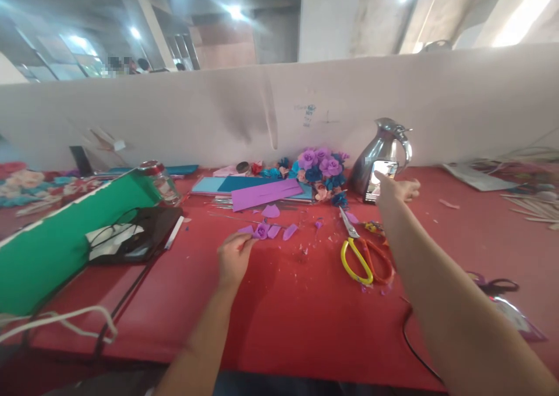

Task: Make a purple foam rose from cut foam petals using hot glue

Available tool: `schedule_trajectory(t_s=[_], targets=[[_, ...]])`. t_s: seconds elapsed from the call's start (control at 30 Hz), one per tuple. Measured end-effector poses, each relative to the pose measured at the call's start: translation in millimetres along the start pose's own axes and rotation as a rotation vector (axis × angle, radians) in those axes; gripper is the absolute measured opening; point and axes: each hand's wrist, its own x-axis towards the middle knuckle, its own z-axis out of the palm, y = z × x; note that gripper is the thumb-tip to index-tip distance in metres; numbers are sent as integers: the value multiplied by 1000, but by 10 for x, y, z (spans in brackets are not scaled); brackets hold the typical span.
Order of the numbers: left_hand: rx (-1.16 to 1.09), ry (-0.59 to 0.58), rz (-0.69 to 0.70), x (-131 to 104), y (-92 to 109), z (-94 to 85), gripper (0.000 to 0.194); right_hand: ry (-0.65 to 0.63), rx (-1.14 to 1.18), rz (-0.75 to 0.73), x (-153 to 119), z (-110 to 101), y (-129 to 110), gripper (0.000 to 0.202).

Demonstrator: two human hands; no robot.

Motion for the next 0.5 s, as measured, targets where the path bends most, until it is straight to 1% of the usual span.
schedule_trajectory(t_s=[0.1, 0.17, 0.23, 0.37, 0.5], targets=[[16, -5, -2, -4, -7, 3, 18, -61, -115, -18, 196, 131, 87, 102], [28, -7, 0, -5, -8, 7, 19, -99, -156, -45, 242, 205, 98, 101], [33, -13, 5, -3, -6, 11, 19, -121, -177, -52, 261, 257, 58, 98], [42, -11, 14, 3, -5, 21, 19, -120, -190, -40, 274, 296, -63, 93], [42, -6, 15, 2, 1, 29, 19, -82, -145, -76, 250, 290, -69, 91]])
